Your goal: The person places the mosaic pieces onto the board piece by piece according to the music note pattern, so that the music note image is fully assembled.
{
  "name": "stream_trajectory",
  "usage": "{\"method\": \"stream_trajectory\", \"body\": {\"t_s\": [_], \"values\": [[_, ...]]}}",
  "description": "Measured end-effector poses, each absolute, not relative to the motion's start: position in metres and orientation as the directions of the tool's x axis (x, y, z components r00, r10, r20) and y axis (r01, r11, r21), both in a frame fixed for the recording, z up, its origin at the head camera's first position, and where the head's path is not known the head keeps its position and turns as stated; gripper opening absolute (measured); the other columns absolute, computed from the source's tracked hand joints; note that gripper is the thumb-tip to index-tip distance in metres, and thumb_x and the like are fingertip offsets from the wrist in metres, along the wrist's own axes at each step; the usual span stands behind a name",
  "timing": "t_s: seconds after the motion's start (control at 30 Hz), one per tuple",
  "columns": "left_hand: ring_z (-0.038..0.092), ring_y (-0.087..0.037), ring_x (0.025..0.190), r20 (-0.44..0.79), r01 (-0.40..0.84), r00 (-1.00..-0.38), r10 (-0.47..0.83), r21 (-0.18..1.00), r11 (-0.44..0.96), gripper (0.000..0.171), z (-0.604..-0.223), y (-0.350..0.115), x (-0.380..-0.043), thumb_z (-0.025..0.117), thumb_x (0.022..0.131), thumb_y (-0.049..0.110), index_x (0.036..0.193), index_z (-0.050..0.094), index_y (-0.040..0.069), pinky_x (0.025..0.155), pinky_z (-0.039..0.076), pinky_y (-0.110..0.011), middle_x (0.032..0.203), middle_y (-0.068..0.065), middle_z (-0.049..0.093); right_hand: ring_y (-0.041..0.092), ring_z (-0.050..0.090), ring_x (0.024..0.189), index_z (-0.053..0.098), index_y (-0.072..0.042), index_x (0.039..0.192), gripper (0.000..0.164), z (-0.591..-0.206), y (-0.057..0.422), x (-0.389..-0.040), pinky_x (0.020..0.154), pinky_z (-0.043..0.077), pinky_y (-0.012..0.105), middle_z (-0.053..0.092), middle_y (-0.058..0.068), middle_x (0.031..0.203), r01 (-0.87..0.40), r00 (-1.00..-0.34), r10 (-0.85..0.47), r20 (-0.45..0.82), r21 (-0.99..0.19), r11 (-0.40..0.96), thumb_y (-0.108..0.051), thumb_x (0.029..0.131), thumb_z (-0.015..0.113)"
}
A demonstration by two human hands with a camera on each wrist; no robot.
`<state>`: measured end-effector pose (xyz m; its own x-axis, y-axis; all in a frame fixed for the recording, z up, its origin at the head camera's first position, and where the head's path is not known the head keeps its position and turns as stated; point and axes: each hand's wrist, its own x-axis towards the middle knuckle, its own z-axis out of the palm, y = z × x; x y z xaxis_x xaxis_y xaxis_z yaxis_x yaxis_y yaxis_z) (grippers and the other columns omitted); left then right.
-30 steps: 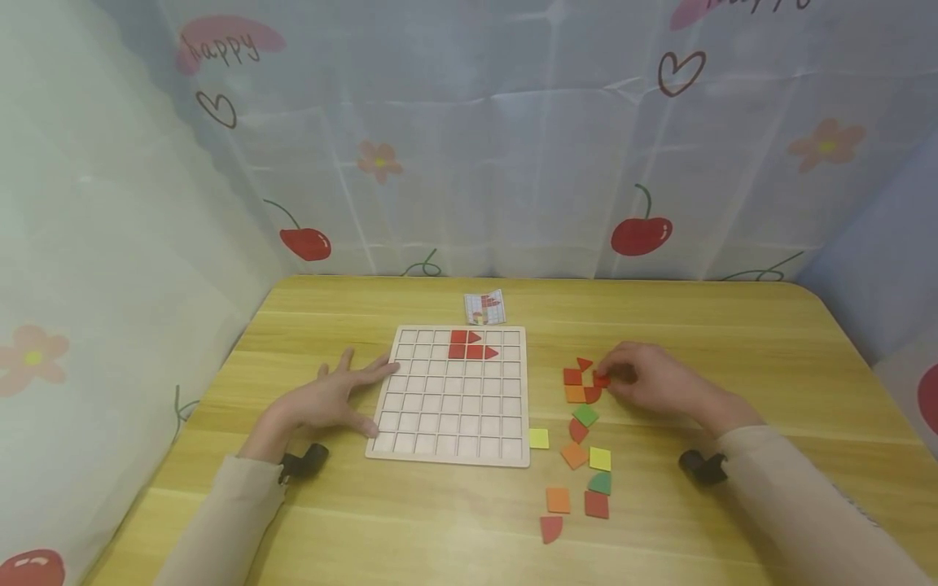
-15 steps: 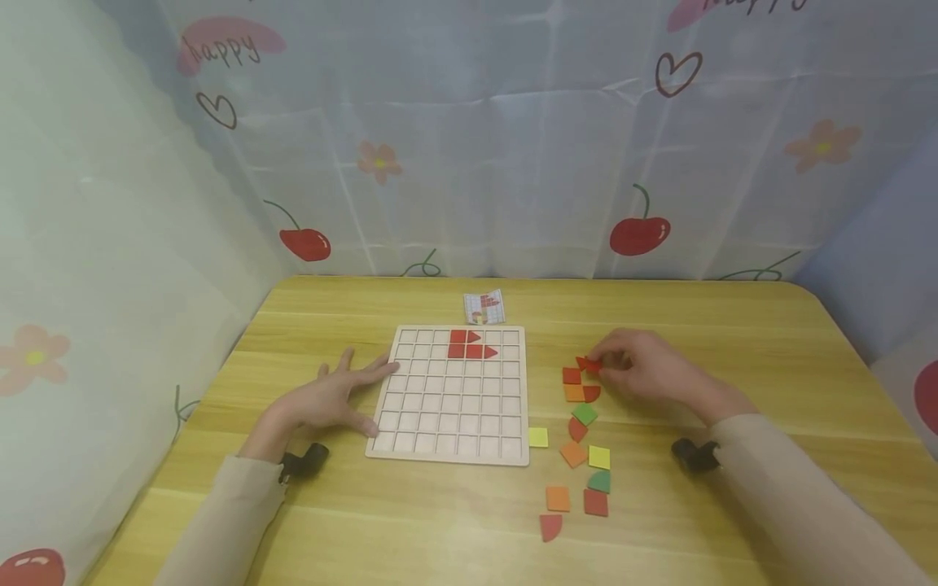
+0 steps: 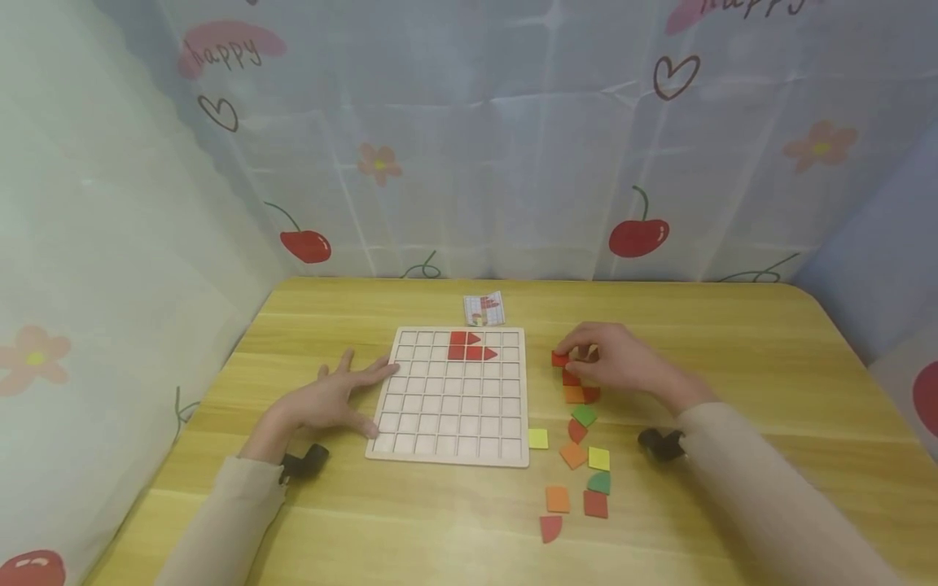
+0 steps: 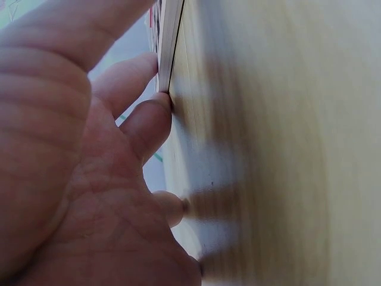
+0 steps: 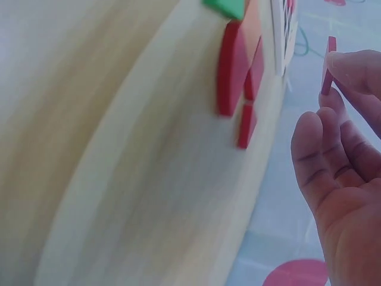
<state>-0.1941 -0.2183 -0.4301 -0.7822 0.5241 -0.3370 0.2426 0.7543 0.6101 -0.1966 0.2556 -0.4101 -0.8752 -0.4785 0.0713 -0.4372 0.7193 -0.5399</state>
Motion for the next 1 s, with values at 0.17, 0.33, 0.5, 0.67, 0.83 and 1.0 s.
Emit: {"method": "stream_trajectory", "body": {"t_s": [0.17, 0.33, 0.5, 0.67, 0.83, 1.0], "values": [[-0.026, -0.046, 0.155, -0.338, 0.246, -0.781, 0.525, 0.606, 0.757, 0.106, -0.431, -0.219, -0.194, 0.089, 0.074, 0.048, 0.162, 0.032, 0.033, 0.115, -0.021, -0.074, 0.173, 0.006, 0.016, 0.015, 0.06, 0.089, 0.078, -0.021, 0.111, 0.024, -0.405, 0.237, -0.2, 0.077, 0.058, 0.03, 0.073, -0.004, 0.11, -0.45, -0.863, -0.5, 0.07, -0.559, 0.697, -0.011, 0.089, 0.081], [-0.025, -0.045, 0.155, -0.336, 0.245, -0.784, 0.523, 0.606, 0.757, 0.105, -0.431, -0.219, -0.194, 0.089, 0.074, 0.048, 0.162, 0.033, 0.034, 0.116, -0.021, -0.074, 0.173, 0.008, 0.017, 0.017, 0.06, 0.091, 0.078, -0.021, 0.111, 0.024, -0.403, 0.219, -0.206, 0.078, 0.058, 0.034, 0.072, -0.003, 0.112, -0.481, -0.841, -0.535, 0.08, -0.565, 0.67, -0.011, 0.089, 0.081], [-0.025, -0.045, 0.155, -0.338, 0.243, -0.783, 0.522, 0.606, 0.757, 0.105, -0.432, -0.219, -0.194, 0.089, 0.073, 0.047, 0.162, 0.033, 0.035, 0.116, -0.021, -0.074, 0.173, 0.009, 0.017, 0.017, 0.06, 0.089, 0.078, -0.022, 0.111, 0.023, -0.407, 0.203, -0.213, 0.077, 0.057, 0.031, 0.072, -0.003, 0.113, -0.482, -0.83, -0.554, 0.063, -0.58, 0.657, -0.012, 0.09, 0.08], [-0.026, -0.044, 0.155, -0.34, 0.242, -0.781, 0.524, 0.609, 0.756, 0.105, -0.432, -0.219, -0.195, 0.089, 0.073, 0.047, 0.162, 0.033, 0.035, 0.116, -0.021, -0.073, 0.173, 0.009, 0.017, 0.017, 0.06, 0.088, 0.079, -0.021, 0.11, 0.02, -0.408, 0.187, -0.219, 0.076, 0.055, 0.029, 0.071, -0.002, 0.112, -0.475, -0.825, -0.563, 0.037, -0.585, 0.658, -0.014, 0.092, 0.078], [-0.026, -0.045, 0.155, -0.339, 0.243, -0.779, 0.527, 0.612, 0.753, 0.106, -0.432, -0.219, -0.194, 0.089, 0.074, 0.047, 0.162, 0.032, 0.034, 0.116, -0.021, -0.073, 0.173, 0.008, 0.016, 0.018, 0.059, 0.09, 0.079, -0.02, 0.11, 0.019, -0.407, 0.172, -0.223, 0.078, 0.054, 0.03, 0.07, -0.002, 0.109, -0.481, -0.811, -0.584, 0.011, -0.58, 0.657, -0.014, 0.092, 0.076], [-0.027, -0.042, 0.155, -0.344, 0.235, -0.781, 0.521, 0.61, 0.756, 0.107, -0.432, -0.22, -0.195, 0.089, 0.073, 0.048, 0.162, 0.031, 0.036, 0.116, -0.022, -0.072, 0.173, 0.011, 0.015, 0.017, 0.059, 0.09, 0.079, -0.017, 0.108, 0.017, -0.408, 0.158, -0.228, 0.077, 0.054, 0.029, 0.071, -0.001, 0.111, -0.522, -0.783, -0.622, 0.026, -0.572, 0.633, -0.011, 0.093, 0.074]]}}
